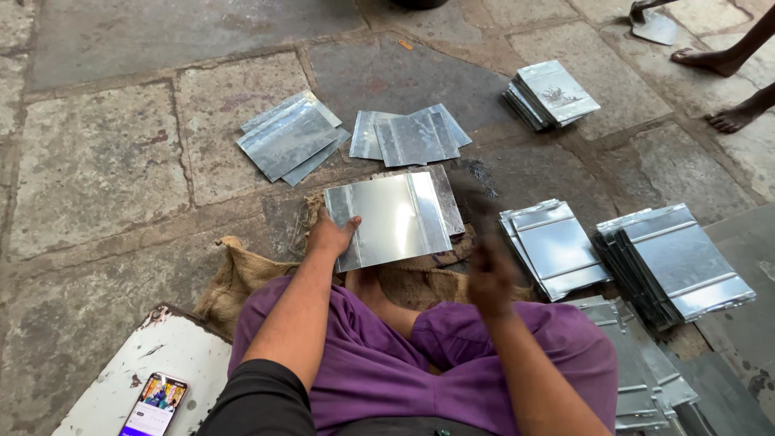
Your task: The person sits cross-legged on a stone floor and repeatedly hammers a rectangular metal sheet placed on a small wooden block. They use a hammer in their right hand to strike the metal sheet while holding it steady with their left hand. Stacks of similar metal sheets are visible on the floor nearby.
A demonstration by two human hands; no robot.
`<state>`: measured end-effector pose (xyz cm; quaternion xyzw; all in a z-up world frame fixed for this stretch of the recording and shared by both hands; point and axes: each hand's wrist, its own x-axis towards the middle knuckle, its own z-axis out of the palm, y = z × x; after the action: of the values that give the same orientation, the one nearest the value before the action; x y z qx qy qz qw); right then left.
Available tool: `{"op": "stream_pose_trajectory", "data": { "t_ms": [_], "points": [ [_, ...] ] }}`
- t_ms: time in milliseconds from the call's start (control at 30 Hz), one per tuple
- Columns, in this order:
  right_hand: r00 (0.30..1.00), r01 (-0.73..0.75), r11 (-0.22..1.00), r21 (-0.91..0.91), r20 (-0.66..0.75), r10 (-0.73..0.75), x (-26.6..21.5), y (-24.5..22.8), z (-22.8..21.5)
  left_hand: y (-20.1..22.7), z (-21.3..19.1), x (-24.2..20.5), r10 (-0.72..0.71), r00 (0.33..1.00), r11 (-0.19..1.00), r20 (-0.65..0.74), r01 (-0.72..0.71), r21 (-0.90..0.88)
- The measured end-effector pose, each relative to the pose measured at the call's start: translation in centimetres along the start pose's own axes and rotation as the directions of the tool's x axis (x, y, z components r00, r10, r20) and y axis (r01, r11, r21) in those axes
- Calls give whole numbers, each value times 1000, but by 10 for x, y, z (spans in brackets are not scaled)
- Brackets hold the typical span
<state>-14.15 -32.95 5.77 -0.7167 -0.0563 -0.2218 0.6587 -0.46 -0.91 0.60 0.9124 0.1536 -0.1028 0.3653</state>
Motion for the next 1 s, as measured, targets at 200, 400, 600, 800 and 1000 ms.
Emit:
{"op": "stream_pose_trajectory", "data": {
  "t_ms": [200,400,600,800,1000],
  "points": [
    [962,-257,854,-452,-200,184,18,-64,2,0,0,-3,10,1000,999,-20,-10,30],
    [833,469,883,-9,-328,-446,33,-112,-9,-6,5,2,23,1000,1000,2,-23,14],
    [989,126,873,-471,-8,-148,-5,11,7,2,-2,-5,6,999,1000,53,-7,22],
    [986,-153,852,-500,-134,98,13,-60,8,-11,10,8,64,998,996,6,-64,66],
    [870,407,913,-36,-291,-399,20,-100,-6,-22,20,18,70,997,996,15,-71,51]
  ]
}}
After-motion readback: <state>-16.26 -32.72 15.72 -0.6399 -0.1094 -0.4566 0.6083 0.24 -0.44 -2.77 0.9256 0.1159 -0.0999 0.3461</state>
